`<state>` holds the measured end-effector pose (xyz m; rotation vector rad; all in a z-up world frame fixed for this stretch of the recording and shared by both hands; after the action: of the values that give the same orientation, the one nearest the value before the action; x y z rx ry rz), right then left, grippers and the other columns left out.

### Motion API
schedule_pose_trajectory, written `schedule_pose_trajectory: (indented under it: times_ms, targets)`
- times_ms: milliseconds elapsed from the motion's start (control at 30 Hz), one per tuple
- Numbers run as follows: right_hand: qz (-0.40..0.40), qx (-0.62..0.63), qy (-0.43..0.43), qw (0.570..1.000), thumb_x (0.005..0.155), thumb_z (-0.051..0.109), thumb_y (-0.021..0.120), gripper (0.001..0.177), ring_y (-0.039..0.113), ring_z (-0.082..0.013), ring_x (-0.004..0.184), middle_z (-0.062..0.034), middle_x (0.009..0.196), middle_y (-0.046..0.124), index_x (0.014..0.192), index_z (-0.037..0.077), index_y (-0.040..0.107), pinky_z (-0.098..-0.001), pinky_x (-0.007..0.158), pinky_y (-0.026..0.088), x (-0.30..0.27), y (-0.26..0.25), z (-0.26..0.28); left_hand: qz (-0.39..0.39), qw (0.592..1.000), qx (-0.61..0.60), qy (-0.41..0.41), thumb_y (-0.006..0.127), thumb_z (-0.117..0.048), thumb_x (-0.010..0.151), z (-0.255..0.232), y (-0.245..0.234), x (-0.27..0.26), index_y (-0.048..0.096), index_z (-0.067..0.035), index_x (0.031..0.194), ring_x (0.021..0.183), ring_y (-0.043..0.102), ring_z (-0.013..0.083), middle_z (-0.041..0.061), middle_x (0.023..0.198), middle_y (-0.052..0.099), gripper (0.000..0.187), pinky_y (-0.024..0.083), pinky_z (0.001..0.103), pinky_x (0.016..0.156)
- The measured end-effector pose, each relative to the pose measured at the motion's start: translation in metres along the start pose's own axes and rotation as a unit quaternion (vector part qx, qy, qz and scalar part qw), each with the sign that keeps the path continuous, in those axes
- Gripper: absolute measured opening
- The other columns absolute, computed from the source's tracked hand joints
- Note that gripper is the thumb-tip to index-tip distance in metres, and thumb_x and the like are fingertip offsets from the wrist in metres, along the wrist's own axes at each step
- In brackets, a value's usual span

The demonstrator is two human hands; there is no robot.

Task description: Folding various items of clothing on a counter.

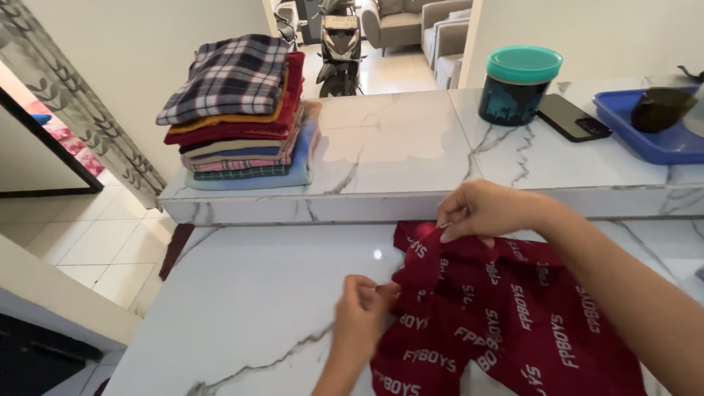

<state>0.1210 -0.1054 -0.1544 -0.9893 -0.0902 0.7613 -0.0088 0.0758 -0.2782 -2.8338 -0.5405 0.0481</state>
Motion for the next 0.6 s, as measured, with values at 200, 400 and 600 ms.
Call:
schedule_pose_trajectory:
  times_ms: [200, 400, 600]
  targets:
    - [-0.142, -0.036, -0.086, 0.985, 0.082, 0.017, 0.080, 0.014, 0.061, -0.0101, 0.049, -0.0062, 0.061, 0.071, 0.088, 0.004, 0.082, -0.0274, 0.048, 0.051, 0.020, -0.026, -0.026, 0.126, 0.988, 0.068, 0.049, 0.083, -0.010, 0.069, 0.023, 0.038, -0.023, 0.056, -0.003, 0.091, 0.068, 0.067, 0.0181, 0.009, 0.076, 0.068, 0.036, 0.056, 0.032, 0.064]
    - [-0.211, 0.065, 0.032, 0.975, 0.091, 0.013, 0.070, 0.012, 0.070, -0.0184, 0.050, -0.0117, 0.067, 0.073, 0.098, 0.004, 0.074, -0.0322, 0.046, 0.045, -0.002, -0.082, -0.041, 0.233, 0.967, 0.105, -0.005, 0.085, -0.003, 0.063, 0.062, 0.021, -0.037, 0.064, -0.005, 0.082, 0.076, 0.068, 0.0183, 0.007, 0.079, 0.069, 0.029, 0.056, 0.031, 0.068]
    - [-0.309, 0.172, -0.086, 0.932, 0.096, 0.000, 0.058, 0.022, 0.070, -0.0215, 0.067, -0.0185, 0.084, 0.073, 0.111, -0.006, 0.073, -0.0349, 0.062, 0.060, 0.070, -0.150, -0.094, 0.279, 0.917, 0.257, -0.122, 0.080, -0.009, 0.075, 0.053, -0.012, -0.082, 0.067, -0.011, 0.080, 0.086, 0.071, 0.0135, 0.006, 0.081, 0.069, 0.014, 0.054, 0.025, 0.082]
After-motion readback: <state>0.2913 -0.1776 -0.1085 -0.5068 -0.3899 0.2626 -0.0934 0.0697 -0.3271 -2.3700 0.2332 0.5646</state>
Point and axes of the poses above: each hand's wrist, its own x-axis towards the middle knuckle, its own y-axis out of the palm, z = x × y, the point moved 9 cm from there along x, towards the middle knuckle
